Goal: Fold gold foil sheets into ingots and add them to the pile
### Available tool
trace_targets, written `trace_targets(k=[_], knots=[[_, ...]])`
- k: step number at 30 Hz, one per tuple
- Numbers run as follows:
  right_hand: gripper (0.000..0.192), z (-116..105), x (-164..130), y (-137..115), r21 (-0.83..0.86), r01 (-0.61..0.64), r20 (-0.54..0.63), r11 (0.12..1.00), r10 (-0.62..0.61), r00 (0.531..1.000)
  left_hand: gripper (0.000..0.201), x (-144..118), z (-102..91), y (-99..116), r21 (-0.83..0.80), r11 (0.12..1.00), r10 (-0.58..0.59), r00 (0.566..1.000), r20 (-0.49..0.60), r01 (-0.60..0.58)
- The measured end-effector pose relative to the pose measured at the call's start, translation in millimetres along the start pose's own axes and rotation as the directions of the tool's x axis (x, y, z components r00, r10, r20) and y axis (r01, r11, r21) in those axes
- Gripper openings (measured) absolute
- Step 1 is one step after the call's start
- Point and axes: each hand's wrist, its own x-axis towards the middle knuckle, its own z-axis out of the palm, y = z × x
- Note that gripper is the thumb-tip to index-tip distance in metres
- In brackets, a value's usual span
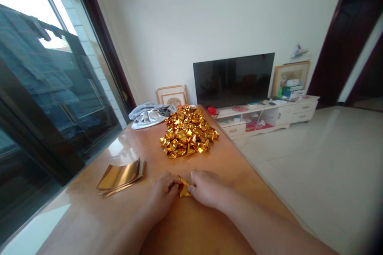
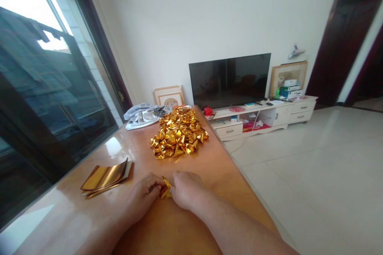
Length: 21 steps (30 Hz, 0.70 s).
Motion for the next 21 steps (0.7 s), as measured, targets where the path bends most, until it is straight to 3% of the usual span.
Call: trace_targets(k=[5,11,17,21], knots=[[0.027,1.7,3.1,4.1,0.01,-0.001,0.005,1.0,0.001,1.0,0.021,2.4,2.9,9.3,-0.097,0.983,-0.162,0.983,-0.081,0.154],[0.029,0.2,2.6,2.0,0.005,0.029,-0.008,1.0,-0.029,1.0,0.042,5.0,4.9,13.0,-0.167,0.955,-0.262,0.962,-0.078,0.247],[0.029,-11.0,-3.1,-1.3,0.049,0.029,0.0,0.998,-0.029,1.0,0.053,9.9,-2.2,8.1,-0.166,0.944,-0.289,0.957,0.011,0.286],[0.027,-12.1,-1.3,-2.6,0.078,0.039,0.002,0.996,-0.039,0.999,0.049,19.1,-4.6,-0.9,-0.144,0.946,-0.279,0.955,0.098,0.291]])
